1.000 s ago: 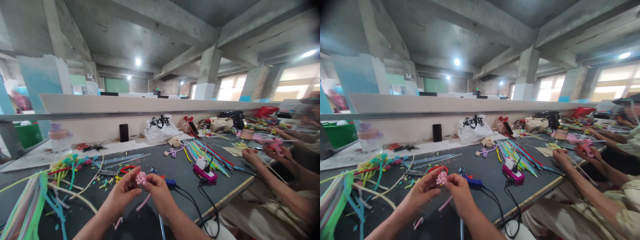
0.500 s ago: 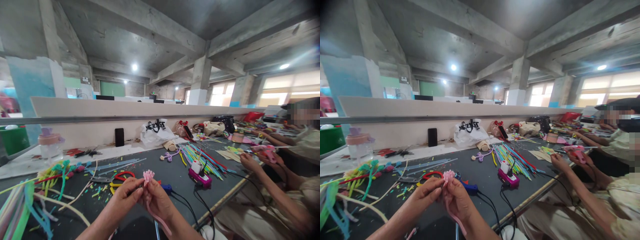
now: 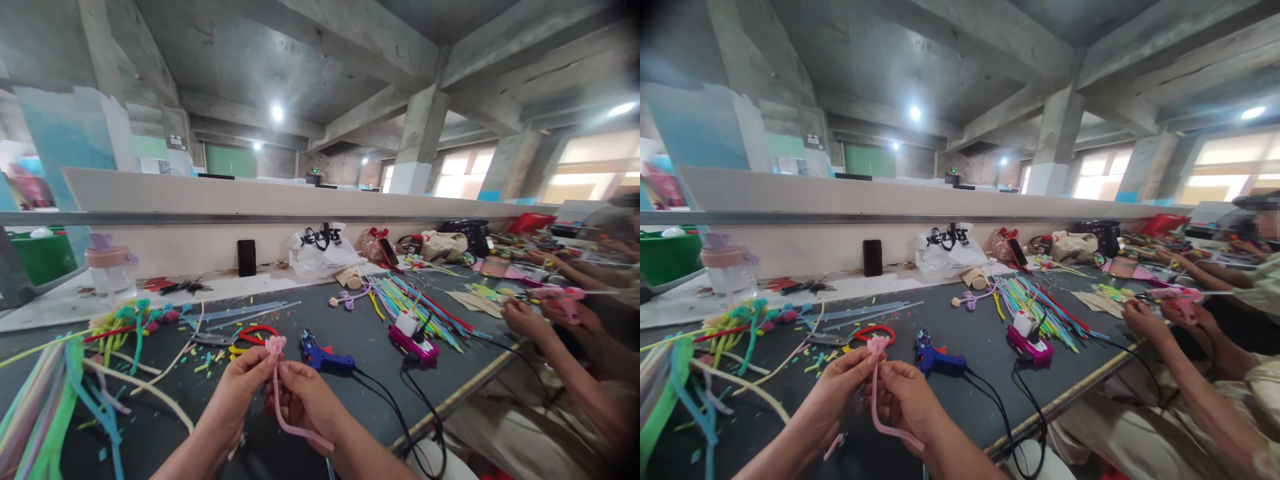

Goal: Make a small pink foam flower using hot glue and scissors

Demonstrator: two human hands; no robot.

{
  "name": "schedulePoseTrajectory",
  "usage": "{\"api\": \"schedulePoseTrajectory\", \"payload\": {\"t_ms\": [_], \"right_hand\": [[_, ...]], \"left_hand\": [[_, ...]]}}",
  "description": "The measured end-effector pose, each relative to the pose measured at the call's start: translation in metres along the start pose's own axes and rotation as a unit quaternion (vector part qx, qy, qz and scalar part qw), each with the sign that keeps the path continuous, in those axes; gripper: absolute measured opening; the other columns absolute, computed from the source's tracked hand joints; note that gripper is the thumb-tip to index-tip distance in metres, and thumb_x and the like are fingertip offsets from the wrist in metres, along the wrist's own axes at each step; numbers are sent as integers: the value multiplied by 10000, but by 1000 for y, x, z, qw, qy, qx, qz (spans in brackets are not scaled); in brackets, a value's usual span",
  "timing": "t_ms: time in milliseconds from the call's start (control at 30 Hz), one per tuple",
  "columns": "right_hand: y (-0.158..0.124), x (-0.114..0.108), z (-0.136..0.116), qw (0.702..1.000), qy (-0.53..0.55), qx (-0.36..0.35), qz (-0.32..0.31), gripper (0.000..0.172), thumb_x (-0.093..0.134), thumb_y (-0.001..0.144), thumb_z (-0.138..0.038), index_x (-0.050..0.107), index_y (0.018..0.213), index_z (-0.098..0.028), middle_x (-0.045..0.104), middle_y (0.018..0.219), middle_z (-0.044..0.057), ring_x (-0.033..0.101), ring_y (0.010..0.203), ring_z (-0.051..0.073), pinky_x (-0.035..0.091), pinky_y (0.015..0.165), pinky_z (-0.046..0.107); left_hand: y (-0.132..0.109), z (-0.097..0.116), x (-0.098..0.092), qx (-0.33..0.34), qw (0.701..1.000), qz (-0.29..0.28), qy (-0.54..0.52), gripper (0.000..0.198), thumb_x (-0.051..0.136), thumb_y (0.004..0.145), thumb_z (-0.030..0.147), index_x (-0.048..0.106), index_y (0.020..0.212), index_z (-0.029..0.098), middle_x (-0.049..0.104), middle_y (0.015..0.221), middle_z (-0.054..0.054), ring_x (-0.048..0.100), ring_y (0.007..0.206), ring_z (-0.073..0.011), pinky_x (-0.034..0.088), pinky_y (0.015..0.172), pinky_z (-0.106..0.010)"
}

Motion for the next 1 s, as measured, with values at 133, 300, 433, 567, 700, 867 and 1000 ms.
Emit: {"api": "schedulePoseTrajectory", "payload": {"t_ms": [133,300,433,567,700,867,1000], "right_hand": [[0,-6,-16,989,-132,-57,33,319,733,661,-406,674,791,-120,634,688,26,550,595,97,421,629,246],[-4,-6,-41,953,-253,-161,40,308,699,697,-415,657,874,-166,622,788,15,545,751,134,405,734,268],[-10,7,-45,956,-216,-189,-56,489,751,654,-364,555,1080,-224,573,894,5,525,794,128,407,734,259],[-14,10,-48,949,-239,-203,-40,415,746,668,-318,578,1030,-206,545,856,-5,499,771,111,398,719,240],[-14,6,-51,951,-239,-196,-9,280,722,698,-296,613,937,-198,556,808,-16,497,745,97,400,718,229],[-13,2,-51,966,-189,-175,-13,273,736,684,-278,623,922,-204,572,792,-27,507,737,81,400,717,209],[-12,2,-50,967,-189,-170,-17,281,743,674,-277,629,921,-205,568,795,-27,505,733,80,400,711,206]], "left_hand": [[-1,18,-8,52,999,12,5,204,688,706,319,595,729,138,590,616,14,531,551,-81,431,549,-194],[-6,28,-4,73,995,-7,73,232,658,723,336,542,657,146,572,526,25,490,489,-70,379,486,-170],[-7,19,-2,60,986,5,156,247,668,679,313,479,618,167,476,428,74,409,370,-55,306,403,-171],[-6,13,-2,89,970,9,228,222,680,645,259,485,601,162,436,479,83,366,401,-41,276,402,-161],[-4,8,2,51,976,-46,208,230,667,684,338,532,667,154,447,515,70,371,423,-46,279,415,-169],[-7,5,7,-41,985,-101,132,300,615,741,422,544,678,138,492,540,36,407,430,-44,245,423,-169],[-10,5,7,-73,985,-95,126,352,622,730,450,520,606,137,461,480,41,372,403,-40,193,413,-172]]}}
Point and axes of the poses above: each hand's wrist, its own y-axis towards the middle knuckle, its own x-axis out of the palm, z = x × y, the point moved 6 cm from there along y, towards the middle knuckle
